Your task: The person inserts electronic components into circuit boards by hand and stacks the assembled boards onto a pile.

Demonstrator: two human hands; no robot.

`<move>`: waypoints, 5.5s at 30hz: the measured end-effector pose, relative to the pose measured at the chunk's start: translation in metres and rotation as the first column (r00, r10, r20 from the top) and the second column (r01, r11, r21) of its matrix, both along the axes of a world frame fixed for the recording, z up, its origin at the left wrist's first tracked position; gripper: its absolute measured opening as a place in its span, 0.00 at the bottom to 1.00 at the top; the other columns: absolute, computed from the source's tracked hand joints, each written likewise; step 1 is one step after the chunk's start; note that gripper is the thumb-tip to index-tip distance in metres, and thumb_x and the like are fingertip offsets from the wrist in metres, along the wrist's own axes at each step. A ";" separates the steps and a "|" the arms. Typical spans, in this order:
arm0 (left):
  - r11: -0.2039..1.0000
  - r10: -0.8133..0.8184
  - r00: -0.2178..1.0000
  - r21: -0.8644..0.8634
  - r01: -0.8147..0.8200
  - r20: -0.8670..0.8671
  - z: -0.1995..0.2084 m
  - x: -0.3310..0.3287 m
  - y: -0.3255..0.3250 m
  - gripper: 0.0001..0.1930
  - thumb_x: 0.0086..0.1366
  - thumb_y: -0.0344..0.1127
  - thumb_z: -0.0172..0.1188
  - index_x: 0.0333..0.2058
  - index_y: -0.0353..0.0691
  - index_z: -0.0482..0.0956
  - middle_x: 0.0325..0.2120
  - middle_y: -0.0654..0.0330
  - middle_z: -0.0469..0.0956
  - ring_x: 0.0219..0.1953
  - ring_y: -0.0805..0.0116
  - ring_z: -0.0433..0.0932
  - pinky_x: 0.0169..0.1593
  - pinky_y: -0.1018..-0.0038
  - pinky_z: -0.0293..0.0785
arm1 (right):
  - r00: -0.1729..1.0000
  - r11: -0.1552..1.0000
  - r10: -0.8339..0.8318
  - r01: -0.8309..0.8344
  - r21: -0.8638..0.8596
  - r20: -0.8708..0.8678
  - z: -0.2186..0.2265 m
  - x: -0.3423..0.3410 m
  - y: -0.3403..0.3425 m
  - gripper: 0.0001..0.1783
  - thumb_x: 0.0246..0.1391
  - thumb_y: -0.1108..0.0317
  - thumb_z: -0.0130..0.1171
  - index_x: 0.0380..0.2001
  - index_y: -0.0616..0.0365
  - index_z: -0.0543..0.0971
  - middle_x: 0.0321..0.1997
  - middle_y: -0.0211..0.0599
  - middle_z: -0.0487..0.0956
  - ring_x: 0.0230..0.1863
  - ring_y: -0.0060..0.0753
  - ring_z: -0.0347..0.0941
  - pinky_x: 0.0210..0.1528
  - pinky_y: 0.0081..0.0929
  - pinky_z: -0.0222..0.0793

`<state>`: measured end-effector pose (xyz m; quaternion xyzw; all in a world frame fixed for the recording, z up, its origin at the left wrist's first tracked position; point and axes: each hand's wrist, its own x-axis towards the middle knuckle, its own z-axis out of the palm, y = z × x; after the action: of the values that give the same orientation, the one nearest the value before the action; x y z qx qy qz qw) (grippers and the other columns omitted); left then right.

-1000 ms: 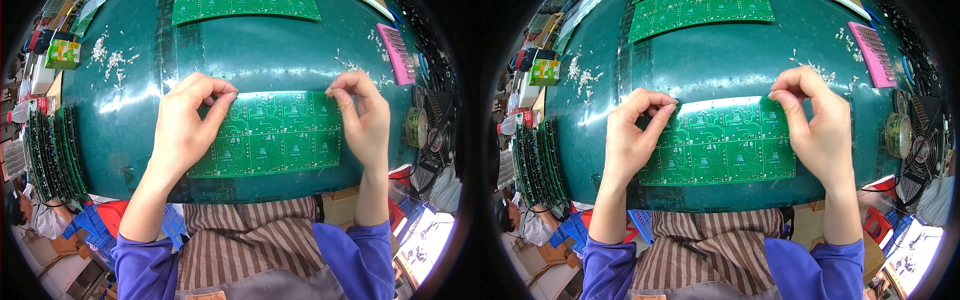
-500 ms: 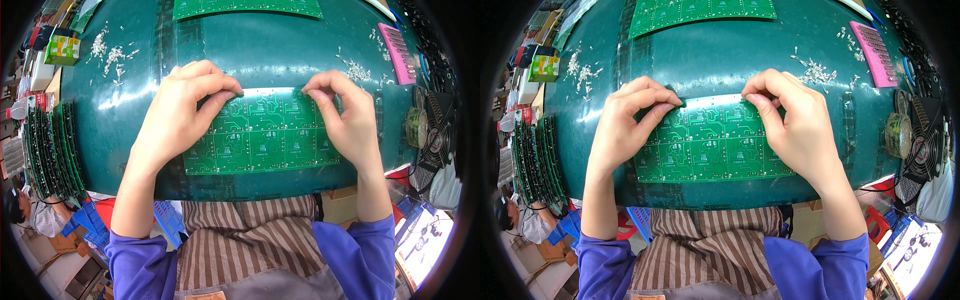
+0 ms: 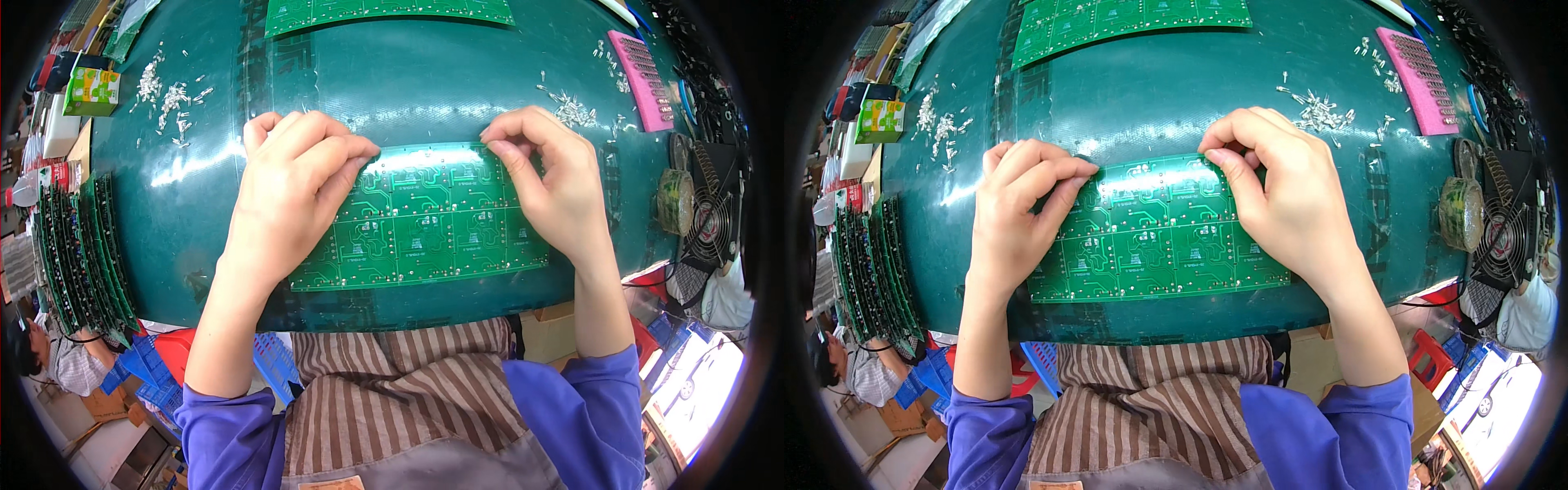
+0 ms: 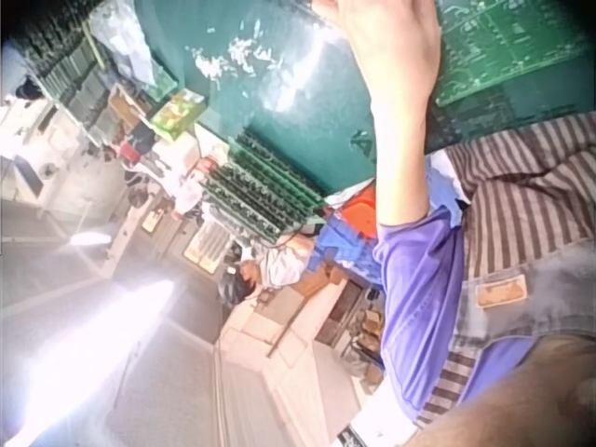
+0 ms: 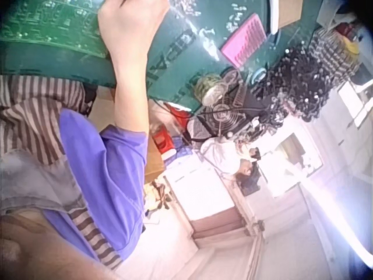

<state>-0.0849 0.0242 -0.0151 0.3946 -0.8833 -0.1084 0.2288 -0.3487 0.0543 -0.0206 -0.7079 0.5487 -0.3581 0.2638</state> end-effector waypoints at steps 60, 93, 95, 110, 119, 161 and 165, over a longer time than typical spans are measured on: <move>0.801 0.591 0.775 0.280 -0.529 -0.224 0.012 0.105 -0.013 0.09 0.66 0.30 0.66 0.44 0.37 0.87 0.30 0.66 0.83 0.33 0.81 0.74 0.41 0.81 0.70 | 1.000 0.999 0.005 -0.004 0.035 -0.025 0.000 -0.005 -0.004 0.03 0.52 0.76 0.66 0.31 0.62 0.81 0.31 0.36 0.81 0.27 0.28 0.74 0.33 0.25 0.71; 0.850 0.432 0.885 0.406 -0.335 -0.174 0.007 0.030 0.016 0.06 0.63 0.28 0.67 0.36 0.33 0.85 0.28 0.59 0.82 0.31 0.74 0.77 0.39 0.76 0.73 | 0.891 0.980 -0.172 0.110 -0.169 -0.421 -0.003 -0.049 -0.041 0.06 0.55 0.74 0.65 0.37 0.60 0.81 0.29 0.35 0.78 0.28 0.32 0.72 0.35 0.29 0.70; 0.839 0.435 0.881 0.438 -0.322 -0.185 0.006 0.030 0.016 0.06 0.63 0.29 0.67 0.36 0.33 0.85 0.28 0.60 0.82 0.30 0.75 0.76 0.39 0.77 0.73 | 0.890 0.978 -0.202 0.157 -0.140 -0.409 -0.002 -0.046 -0.037 0.07 0.55 0.75 0.64 0.38 0.60 0.80 0.31 0.35 0.79 0.29 0.30 0.73 0.36 0.29 0.71; 0.860 0.425 0.878 0.401 -0.315 -0.221 0.000 0.028 0.015 0.05 0.60 0.28 0.67 0.34 0.35 0.85 0.28 0.57 0.82 0.28 0.68 0.77 0.36 0.73 0.74 | 0.871 0.976 -0.211 0.159 -0.151 -0.445 -0.002 -0.048 -0.032 0.05 0.58 0.75 0.62 0.36 0.61 0.77 0.32 0.39 0.78 0.33 0.35 0.74 0.40 0.30 0.72; 0.880 0.373 0.906 0.385 -0.277 -0.199 0.001 0.031 0.013 0.05 0.61 0.26 0.65 0.36 0.35 0.85 0.30 0.58 0.81 0.29 0.68 0.78 0.35 0.73 0.73 | 0.994 0.994 -0.105 0.105 0.007 0.002 0.014 -0.039 -0.013 0.04 0.60 0.77 0.61 0.38 0.64 0.78 0.32 0.27 0.78 0.33 0.17 0.69 0.39 0.19 0.67; 1.000 0.008 0.995 0.009 -0.009 0.096 0.015 0.040 -0.001 0.06 0.56 0.27 0.68 0.33 0.43 0.86 0.29 0.66 0.79 0.34 0.65 0.77 0.49 0.65 0.65 | 0.946 0.966 -0.221 0.179 0.189 0.235 -0.007 -0.036 0.009 0.04 0.56 0.78 0.65 0.31 0.70 0.81 0.36 0.35 0.81 0.34 0.18 0.75 0.37 0.17 0.73; 0.991 0.122 0.992 0.057 -0.122 0.013 0.012 0.039 0.006 0.06 0.56 0.26 0.69 0.33 0.42 0.86 0.30 0.64 0.81 0.35 0.66 0.79 0.49 0.68 0.66 | 0.948 0.961 -0.228 0.181 0.212 0.224 -0.006 -0.034 0.009 0.04 0.56 0.78 0.66 0.31 0.70 0.81 0.35 0.35 0.81 0.33 0.18 0.74 0.37 0.17 0.73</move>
<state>-0.0464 0.0301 -0.0034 0.4548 -0.8551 -0.1179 0.2192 -0.3823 0.0632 -0.0264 -0.5690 0.6136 -0.4150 0.3571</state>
